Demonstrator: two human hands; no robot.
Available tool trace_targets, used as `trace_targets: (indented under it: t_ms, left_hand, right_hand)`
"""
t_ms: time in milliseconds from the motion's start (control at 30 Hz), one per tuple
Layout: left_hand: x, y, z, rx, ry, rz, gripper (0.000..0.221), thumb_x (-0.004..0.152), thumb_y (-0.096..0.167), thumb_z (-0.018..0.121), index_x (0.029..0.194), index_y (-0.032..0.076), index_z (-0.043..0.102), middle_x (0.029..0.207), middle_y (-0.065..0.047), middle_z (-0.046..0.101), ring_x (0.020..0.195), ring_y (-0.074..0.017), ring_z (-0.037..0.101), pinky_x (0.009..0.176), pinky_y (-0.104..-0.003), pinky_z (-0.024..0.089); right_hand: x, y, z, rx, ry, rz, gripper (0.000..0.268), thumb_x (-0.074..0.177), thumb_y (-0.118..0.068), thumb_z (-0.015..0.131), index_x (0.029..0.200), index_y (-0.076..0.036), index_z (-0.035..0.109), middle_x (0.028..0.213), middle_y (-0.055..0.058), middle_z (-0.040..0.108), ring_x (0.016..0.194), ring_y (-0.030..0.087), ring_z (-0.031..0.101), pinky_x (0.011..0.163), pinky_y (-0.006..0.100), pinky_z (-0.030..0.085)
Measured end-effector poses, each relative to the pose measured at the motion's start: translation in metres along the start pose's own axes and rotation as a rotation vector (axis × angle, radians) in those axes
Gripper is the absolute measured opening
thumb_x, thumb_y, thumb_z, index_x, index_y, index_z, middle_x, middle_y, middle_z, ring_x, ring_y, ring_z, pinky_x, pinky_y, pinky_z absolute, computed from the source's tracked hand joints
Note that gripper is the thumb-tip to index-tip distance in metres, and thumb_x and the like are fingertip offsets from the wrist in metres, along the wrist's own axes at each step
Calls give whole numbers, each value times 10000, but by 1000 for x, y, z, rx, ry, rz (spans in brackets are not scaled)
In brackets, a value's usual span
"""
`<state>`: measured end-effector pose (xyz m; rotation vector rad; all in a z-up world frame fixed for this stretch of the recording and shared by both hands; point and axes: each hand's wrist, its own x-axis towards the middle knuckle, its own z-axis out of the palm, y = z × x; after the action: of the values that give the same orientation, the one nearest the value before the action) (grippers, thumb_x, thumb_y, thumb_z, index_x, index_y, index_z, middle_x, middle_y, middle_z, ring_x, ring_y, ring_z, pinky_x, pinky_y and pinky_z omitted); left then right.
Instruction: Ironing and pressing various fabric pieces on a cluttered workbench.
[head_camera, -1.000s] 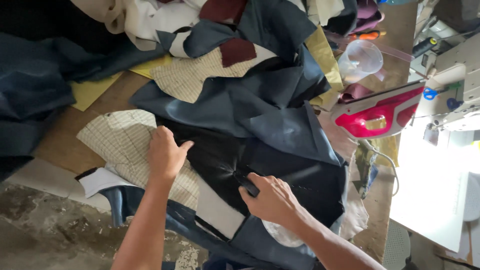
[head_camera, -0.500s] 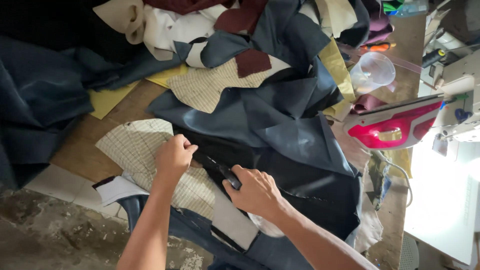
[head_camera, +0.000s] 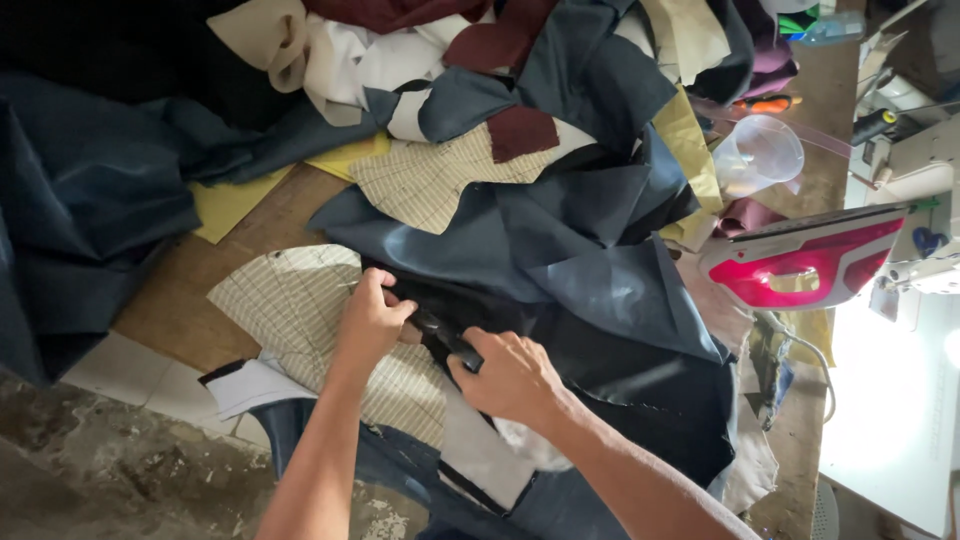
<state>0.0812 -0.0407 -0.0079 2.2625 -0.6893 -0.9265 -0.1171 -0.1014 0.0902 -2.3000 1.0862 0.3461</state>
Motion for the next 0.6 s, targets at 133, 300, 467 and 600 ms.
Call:
trace_targets:
  t_ms: [133, 300, 467, 600]
  left_hand:
    - [15, -16, 13, -18, 69, 76, 474, 806, 334, 785, 1220, 158, 638, 963, -54, 776, 1011, -320, 744, 887, -503, 573]
    - [16, -19, 17, -76, 114, 188, 377, 800, 261, 775, 1141, 133, 679, 872, -81, 765, 941, -324, 747, 844, -493, 581]
    - [-1, -11, 20, -262, 145, 173, 350, 803, 169, 697, 1147, 105, 700, 759, -84, 675, 734, -246, 712, 627, -405, 562]
    - [7, -15, 41, -633, 129, 87, 429, 844, 57, 638, 1268, 17, 594, 841, -39, 530, 740, -142, 568, 584, -279, 514]
  right_hand:
    - [-3, -4, -5, 68, -12, 17, 377, 914, -483, 553, 1122, -198, 685, 996, 116, 765, 970, 426, 736, 880, 514, 572]
    - [-5, -1, -3, 43, -38, 42, 374, 903, -503, 549, 1101, -217, 686, 969, 111, 769, 974, 423, 731, 892, 509, 571]
    - [-13, 7, -6, 118, -7, 31, 322, 917, -449, 566, 1062, -181, 671, 948, 114, 757, 937, 434, 733, 844, 519, 579]
    - [-27, 15, -12, 108, -8, 41, 345, 911, -461, 560, 1106, -194, 657, 977, 122, 758, 964, 445, 730, 861, 521, 578]
